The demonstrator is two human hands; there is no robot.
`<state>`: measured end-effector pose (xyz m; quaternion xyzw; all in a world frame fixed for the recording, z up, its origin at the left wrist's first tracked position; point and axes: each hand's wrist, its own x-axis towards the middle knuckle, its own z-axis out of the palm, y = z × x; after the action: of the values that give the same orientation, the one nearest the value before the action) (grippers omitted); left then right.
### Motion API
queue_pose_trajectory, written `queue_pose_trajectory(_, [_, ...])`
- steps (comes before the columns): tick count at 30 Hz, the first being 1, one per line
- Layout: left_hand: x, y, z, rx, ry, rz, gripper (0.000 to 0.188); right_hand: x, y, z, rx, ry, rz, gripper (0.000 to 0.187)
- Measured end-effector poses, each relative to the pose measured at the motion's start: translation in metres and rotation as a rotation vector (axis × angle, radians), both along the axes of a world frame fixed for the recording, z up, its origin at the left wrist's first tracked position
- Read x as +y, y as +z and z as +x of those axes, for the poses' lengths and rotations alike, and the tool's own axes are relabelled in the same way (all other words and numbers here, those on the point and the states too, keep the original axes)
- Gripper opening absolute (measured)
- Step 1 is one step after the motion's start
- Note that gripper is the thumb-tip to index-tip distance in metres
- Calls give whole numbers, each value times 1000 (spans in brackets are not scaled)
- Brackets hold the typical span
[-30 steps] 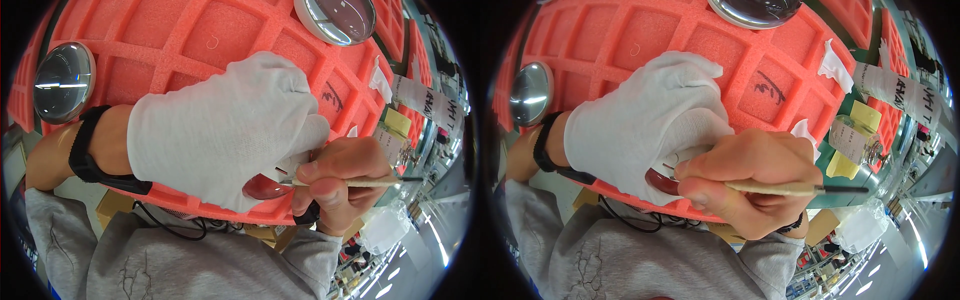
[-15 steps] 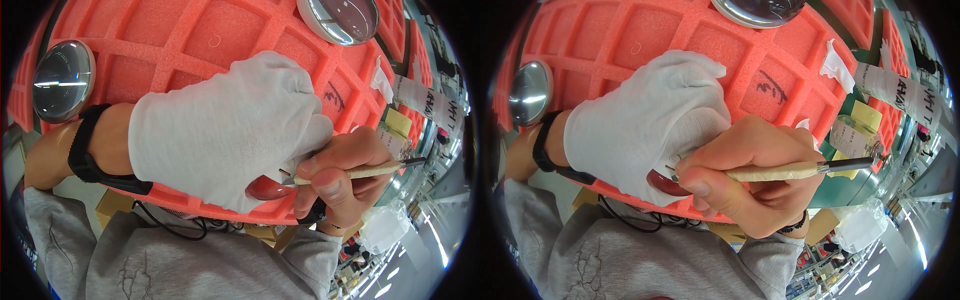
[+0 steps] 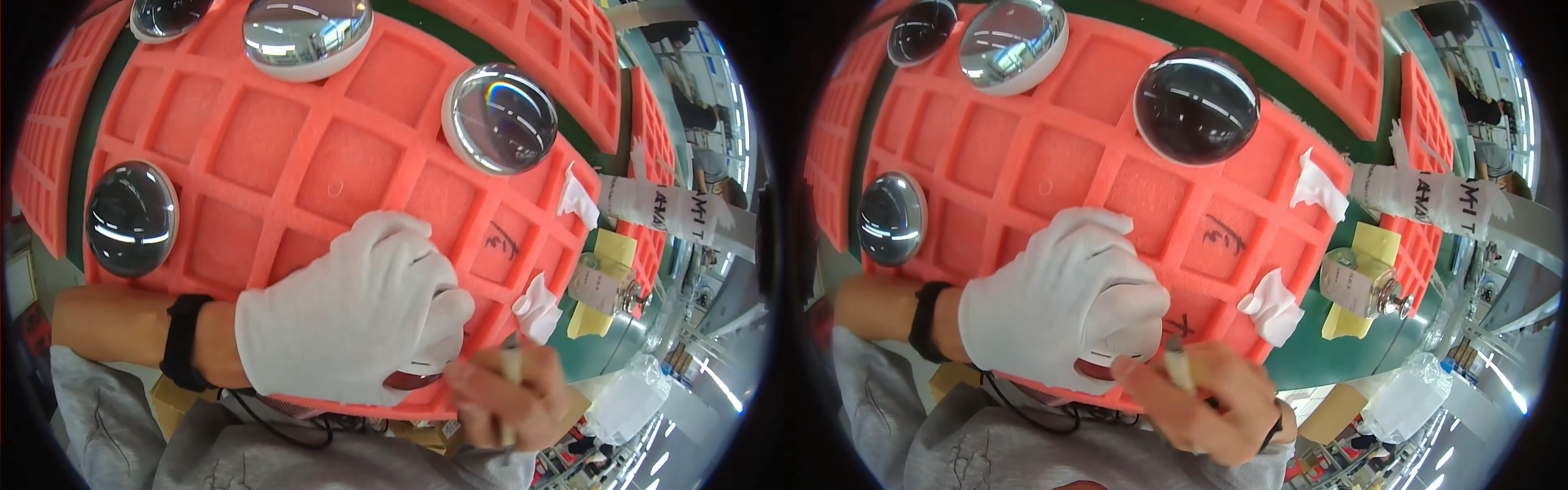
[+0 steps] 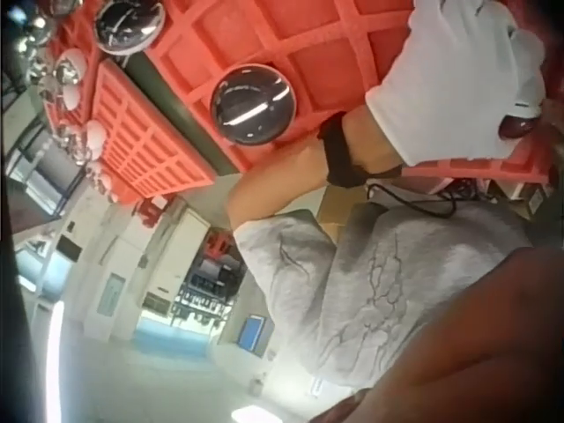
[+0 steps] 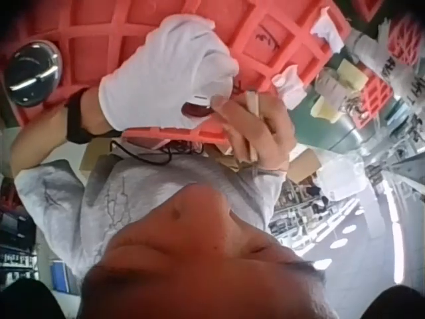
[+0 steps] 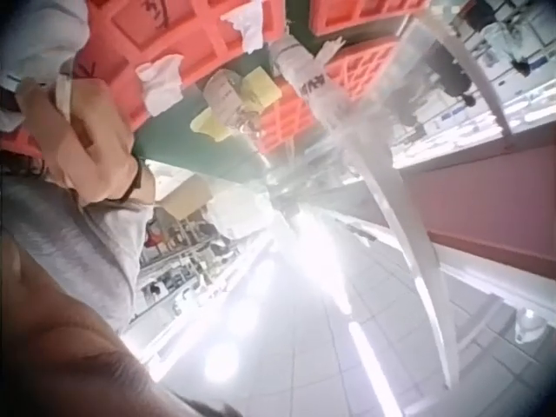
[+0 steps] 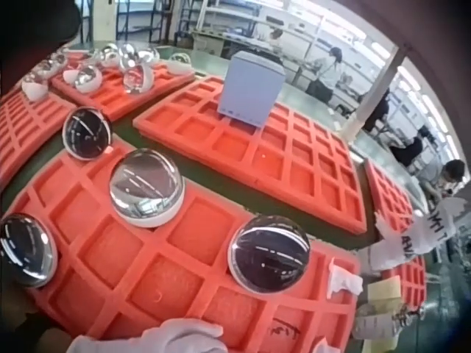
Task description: The person wipes a white and pink electronic device with a cloth, scrapes its edges with a small tool, and places it into a pink foam tray before repeating the process with another device.
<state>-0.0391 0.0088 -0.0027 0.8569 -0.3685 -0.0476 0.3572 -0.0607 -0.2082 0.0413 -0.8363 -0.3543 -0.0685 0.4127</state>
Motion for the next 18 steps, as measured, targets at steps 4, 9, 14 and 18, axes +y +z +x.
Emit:
queue_pose_trajectory(4, [-2, -2, -5, -20, 32, -46, 47, 16, 26, -37, 318, -210, -281, 24])
queue_pose_trajectory(9, [-10, 4, 1, 53, 45, -118, 48, 16, 30, -23, 7, -101, -345, 21])
queue_pose_trajectory(14, [-7, 7, 1, 38, 84, -80, 45, 26, 16, -37, -62, -260, -368, 31])
queue_pose_trajectory(18, [-12, 3, 2, 49, 67, -123, 43, 30, 14, -43, -37, -328, -282, 31])
